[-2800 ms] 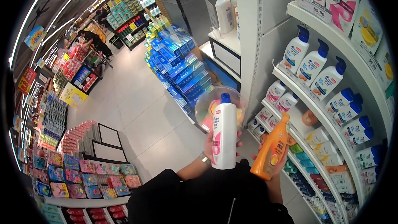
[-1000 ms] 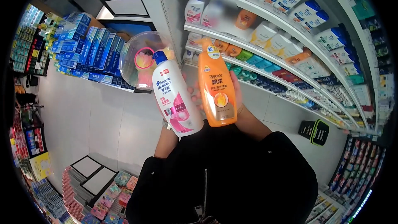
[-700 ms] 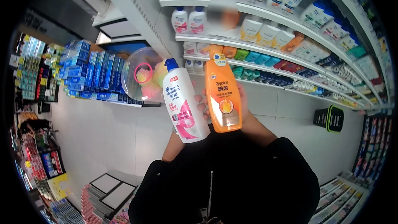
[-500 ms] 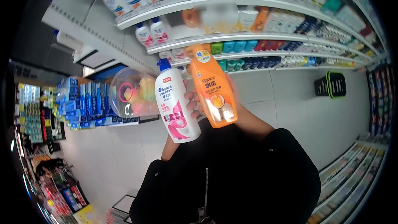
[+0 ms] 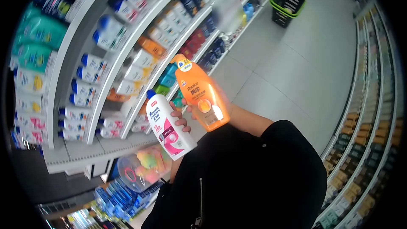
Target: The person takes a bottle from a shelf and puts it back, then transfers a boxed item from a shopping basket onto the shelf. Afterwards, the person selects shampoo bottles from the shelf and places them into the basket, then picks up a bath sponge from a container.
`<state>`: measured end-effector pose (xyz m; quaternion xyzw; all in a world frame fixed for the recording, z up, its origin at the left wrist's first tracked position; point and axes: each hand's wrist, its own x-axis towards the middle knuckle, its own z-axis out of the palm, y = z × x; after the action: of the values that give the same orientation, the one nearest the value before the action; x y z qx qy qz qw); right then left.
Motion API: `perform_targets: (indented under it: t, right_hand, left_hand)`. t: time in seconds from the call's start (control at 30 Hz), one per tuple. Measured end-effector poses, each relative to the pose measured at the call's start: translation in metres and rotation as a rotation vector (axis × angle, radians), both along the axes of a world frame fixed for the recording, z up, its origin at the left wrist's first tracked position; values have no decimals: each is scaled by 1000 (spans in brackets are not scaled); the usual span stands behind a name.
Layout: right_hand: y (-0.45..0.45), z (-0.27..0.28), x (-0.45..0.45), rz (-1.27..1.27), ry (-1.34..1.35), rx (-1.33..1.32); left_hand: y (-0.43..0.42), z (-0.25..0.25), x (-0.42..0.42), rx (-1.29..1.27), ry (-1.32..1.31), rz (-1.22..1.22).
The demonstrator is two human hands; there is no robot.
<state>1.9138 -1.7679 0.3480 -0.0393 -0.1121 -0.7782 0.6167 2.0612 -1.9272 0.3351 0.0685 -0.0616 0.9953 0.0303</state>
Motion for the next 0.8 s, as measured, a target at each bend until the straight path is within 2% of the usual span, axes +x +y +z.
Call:
perform_targets:
  t: [0.07, 0.1, 0.2, 0.37, 0.43, 0.47, 0.5, 0.8]
  right_hand:
    - [21, 9, -27, -53, 35, 57]
    - [37, 7, -37, -77, 12, -21]
    - [84, -11, -60, -162, -4, -39]
    - [142, -26, -87, -328, -19, 77]
    - [156, -37, -89, -377, -113, -59]
    - [162, -37, -91, -408, -161, -126]
    - [174, -35, -93, -461, -127, -35]
    - [235, -20, -161, -718, -146, -27]
  left_hand:
    - [13, -2, -35, 37, -13, -40]
    - [24, -5, -49, 45, -17, -66]
    - [58, -8, -84, 83, -46, -139]
    - [88, -2, -133, -23, -28, -241]
    - [95, -8, -153, -59, 6, -306]
    - [99, -11, -163, -75, 22, -344]
    - [105, -12, -172, -79, 18, -365]
    - [161, -9, -312, -75, 106, -589]
